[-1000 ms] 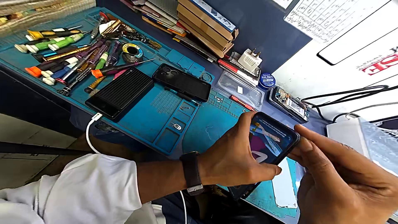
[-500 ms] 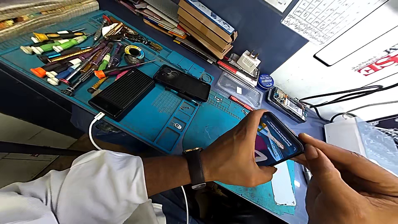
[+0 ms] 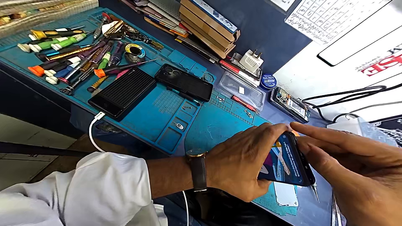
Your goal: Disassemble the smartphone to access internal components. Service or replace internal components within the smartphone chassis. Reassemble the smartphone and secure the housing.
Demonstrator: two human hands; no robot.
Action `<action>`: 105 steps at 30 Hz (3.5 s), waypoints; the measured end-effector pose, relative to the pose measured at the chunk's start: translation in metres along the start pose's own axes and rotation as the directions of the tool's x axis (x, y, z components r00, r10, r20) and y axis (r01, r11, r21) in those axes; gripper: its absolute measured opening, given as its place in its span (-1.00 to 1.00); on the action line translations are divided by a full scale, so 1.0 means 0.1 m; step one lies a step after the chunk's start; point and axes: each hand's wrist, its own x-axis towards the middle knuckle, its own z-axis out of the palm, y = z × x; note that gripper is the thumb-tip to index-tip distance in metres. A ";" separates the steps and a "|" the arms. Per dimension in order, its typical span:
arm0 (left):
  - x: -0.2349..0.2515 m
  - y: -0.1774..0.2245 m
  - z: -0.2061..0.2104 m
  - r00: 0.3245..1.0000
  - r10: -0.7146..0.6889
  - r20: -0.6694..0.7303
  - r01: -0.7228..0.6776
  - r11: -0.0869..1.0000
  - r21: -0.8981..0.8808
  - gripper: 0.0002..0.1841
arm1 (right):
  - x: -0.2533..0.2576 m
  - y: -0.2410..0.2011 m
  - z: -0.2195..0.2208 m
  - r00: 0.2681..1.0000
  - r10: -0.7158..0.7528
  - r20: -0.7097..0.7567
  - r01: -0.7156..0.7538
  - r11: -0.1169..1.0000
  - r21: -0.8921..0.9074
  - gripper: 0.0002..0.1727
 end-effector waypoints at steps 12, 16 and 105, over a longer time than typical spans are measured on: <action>-0.05 0.00 -0.01 1.000 -0.003 0.014 0.002 0.998 0.068 0.02 | 0.19 -0.16 0.02 0.995 0.100 0.011 -0.097 0.986 -0.135 -0.90; -0.09 0.02 -0.01 1.000 0.008 0.022 -0.010 0.995 0.096 0.06 | 0.25 -0.19 -0.02 0.983 0.177 0.048 -0.169 0.976 -0.137 -0.93; -0.01 -0.44 -0.44 0.704 -0.706 0.075 -0.012 -0.117 -0.993 -0.59 | -0.95 0.51 0.66 0.803 0.176 -0.569 -0.161 0.984 0.077 -0.85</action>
